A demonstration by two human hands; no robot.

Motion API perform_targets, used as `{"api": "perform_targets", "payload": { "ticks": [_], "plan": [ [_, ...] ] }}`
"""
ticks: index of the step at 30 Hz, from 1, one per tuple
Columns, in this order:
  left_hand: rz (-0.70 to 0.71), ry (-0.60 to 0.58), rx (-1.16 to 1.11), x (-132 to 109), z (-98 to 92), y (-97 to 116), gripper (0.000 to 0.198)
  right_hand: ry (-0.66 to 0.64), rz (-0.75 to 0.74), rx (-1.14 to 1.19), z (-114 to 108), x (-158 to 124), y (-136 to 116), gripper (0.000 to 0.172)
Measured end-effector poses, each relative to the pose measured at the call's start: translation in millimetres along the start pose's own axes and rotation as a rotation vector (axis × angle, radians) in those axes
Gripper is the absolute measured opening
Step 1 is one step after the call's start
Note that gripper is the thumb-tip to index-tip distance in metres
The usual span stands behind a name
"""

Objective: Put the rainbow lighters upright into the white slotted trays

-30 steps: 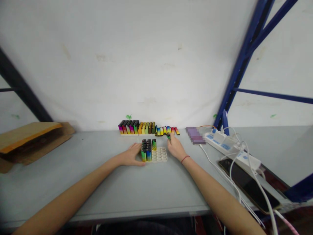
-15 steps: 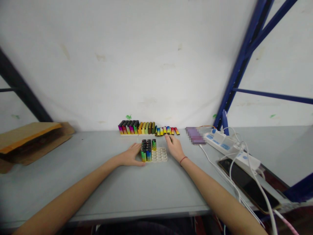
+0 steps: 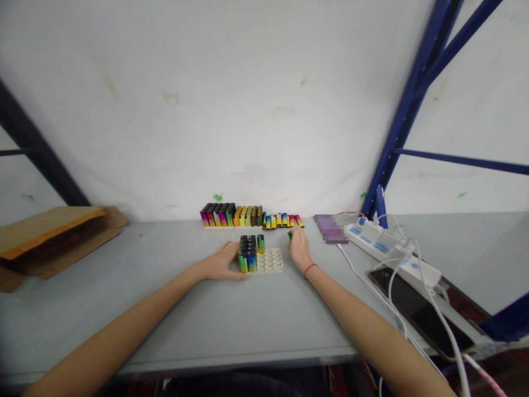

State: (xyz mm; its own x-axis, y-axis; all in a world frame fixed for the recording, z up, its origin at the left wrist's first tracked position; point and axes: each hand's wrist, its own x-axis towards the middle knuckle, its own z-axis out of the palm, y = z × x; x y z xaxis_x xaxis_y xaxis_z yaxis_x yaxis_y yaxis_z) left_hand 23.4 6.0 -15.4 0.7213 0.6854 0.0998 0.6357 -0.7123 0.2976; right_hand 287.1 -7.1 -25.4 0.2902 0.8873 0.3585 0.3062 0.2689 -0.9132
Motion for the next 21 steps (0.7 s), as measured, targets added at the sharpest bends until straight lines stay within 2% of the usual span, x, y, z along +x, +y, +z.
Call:
{"api": "perform_targets", "payload": {
  "ticks": [4,14,21],
  "plan": [
    [-0.003,-0.001,-0.002,-0.2,-0.9,1.4,0.084,0.017,0.051,0.072,2.4,1.1,2.9,0.031],
    [-0.005,-0.009,0.009,-0.9,-3.5,4.1,0.082,-0.034,0.099,0.103,1.5,-1.3,-3.7,0.020],
    [-0.012,-0.024,0.005,-0.5,-2.9,3.9,0.087,-0.032,0.247,0.206,2.7,-4.2,-8.9,0.018]
  ]
}}
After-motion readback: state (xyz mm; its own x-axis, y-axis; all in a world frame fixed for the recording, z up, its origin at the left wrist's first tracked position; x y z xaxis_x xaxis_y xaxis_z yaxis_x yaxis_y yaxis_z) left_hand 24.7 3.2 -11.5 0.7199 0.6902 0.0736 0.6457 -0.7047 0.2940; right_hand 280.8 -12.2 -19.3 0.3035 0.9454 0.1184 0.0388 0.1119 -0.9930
